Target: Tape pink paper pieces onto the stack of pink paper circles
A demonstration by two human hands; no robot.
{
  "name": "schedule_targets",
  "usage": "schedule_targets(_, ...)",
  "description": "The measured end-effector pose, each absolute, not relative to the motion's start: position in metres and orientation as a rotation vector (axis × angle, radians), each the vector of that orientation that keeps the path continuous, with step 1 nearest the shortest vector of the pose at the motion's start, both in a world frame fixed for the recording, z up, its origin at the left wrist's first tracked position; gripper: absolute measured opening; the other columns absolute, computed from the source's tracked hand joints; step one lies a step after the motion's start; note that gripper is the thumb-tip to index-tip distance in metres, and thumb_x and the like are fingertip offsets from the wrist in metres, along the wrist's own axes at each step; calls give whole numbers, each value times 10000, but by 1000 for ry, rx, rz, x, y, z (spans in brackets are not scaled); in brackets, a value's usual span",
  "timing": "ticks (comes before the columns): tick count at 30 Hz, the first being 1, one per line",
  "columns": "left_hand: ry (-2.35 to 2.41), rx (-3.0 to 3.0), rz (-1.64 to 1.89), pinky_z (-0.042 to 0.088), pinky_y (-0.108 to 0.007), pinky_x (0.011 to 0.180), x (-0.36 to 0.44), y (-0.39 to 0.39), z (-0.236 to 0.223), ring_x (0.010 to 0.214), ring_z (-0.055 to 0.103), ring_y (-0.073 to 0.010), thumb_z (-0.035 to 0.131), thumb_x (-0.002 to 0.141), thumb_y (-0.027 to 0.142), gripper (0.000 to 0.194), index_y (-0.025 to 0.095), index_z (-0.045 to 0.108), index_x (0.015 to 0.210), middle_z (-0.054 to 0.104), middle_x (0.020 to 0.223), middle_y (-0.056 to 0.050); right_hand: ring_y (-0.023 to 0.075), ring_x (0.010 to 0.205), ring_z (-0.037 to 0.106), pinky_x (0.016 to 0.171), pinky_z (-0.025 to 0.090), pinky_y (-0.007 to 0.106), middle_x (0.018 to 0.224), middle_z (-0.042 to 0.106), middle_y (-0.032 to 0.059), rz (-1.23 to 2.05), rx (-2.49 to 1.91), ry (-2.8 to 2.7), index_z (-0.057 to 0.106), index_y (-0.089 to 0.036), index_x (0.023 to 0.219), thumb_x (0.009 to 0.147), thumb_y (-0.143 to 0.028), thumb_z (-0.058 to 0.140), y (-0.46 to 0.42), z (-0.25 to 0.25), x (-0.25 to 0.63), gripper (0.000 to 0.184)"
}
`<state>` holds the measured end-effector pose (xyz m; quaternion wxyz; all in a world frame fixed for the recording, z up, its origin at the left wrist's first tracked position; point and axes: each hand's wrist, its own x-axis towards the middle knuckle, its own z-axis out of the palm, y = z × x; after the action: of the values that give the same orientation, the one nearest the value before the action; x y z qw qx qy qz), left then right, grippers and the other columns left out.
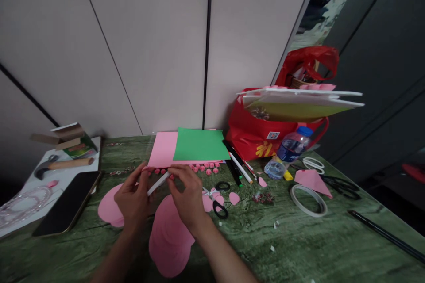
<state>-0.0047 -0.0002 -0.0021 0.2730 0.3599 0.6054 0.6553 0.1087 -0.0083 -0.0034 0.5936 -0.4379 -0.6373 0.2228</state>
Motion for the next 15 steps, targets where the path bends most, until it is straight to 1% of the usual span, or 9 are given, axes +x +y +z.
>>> schedule_targets(2, 1655, 941, 1808, 365, -149, 276, -5, 1, -2, 319, 434, -42, 611, 701, 352, 370, 190, 665, 1030, 678, 671, -12, 179, 922, 596, 834, 480, 338, 961, 649, 61, 480, -1015, -1512, 661, -228, 920, 761, -85, 535, -10, -1, 108, 248)
schedule_targets(4, 1674, 903, 1830, 352, -146, 265, -4, 1, -2, 320, 435, -41, 613, 698, 351, 380, 185, 660, 1037, 681, 693, -18, 176, 912, 602, 826, 481, 333, 958, 653, 58, 471, -1005, -1516, 663, -233, 907, 766, -86, 527, -10, -1, 107, 245)
schedule_targets(8, 1698, 865, 1815, 339, -147, 254, -4, 1, -2, 274, 407, -48, 611, 703, 347, 386, 182, 654, 1049, 572, 469, 48, 167, 921, 604, 829, 476, 322, 961, 653, 48, 510, -975, -1524, 664, -234, 844, 784, -101, 503, -10, -2, 106, 217)
schedule_targets(9, 1701, 864, 1814, 348, -149, 260, -4, 1, -2, 269, 407, -50, 611, 703, 345, 386, 182, 654, 1050, 542, 436, 60, 163, 933, 602, 836, 472, 319, 976, 652, 46, 537, -964, -1539, 656, -234, 876, 788, -101, 493, -9, -1, 109, 229)
schedule_targets(11, 1702, 854, 1826, 360, -155, 267, -5, 2, -3, 269, 412, -53, 613, 700, 347, 389, 179, 654, 1049, 523, 421, 67, 154, 941, 604, 832, 472, 313, 1001, 650, 45, 606, -967, -1578, 599, -238, 1026, 788, -97, 472, -5, 0, 120, 304)
schedule_targets(12, 1695, 840, 1837, 359, -157, 266, -6, 3, -3, 270, 413, -52, 615, 697, 351, 393, 178, 654, 1048, 537, 440, 62, 148, 904, 618, 799, 485, 305, 998, 652, 46, 651, -995, -1590, 526, -237, 1134, 782, -98, 470, -3, 1, 129, 383)
schedule_targets(13, 1679, 822, 1847, 355, -159, 262, -6, 4, -4, 272, 414, -49, 618, 692, 356, 399, 178, 653, 1047, 565, 478, 52, 147, 877, 623, 775, 489, 304, 979, 657, 44, 669, -1068, -1619, 464, -233, 1193, 773, -91, 469, -1, 2, 140, 443)
schedule_targets(14, 1656, 802, 1855, 349, -159, 259, -7, 5, -5, 272, 411, -42, 623, 686, 359, 404, 177, 652, 1045, 595, 527, 38, 151, 869, 619, 775, 478, 310, 956, 660, 40, 633, -1200, -1665, 461, -223, 1184, 755, -75, 477, 1, 2, 152, 455)
schedule_targets(15, 1632, 782, 1859, 346, -159, 258, -7, 6, -6, 272, 405, -34, 628, 679, 359, 407, 177, 652, 1042, 622, 579, 25, 164, 859, 613, 779, 463, 319, 925, 660, 40, 565, -1373, -1739, 501, -206, 1125, 725, -59, 497, 3, 1, 164, 427)
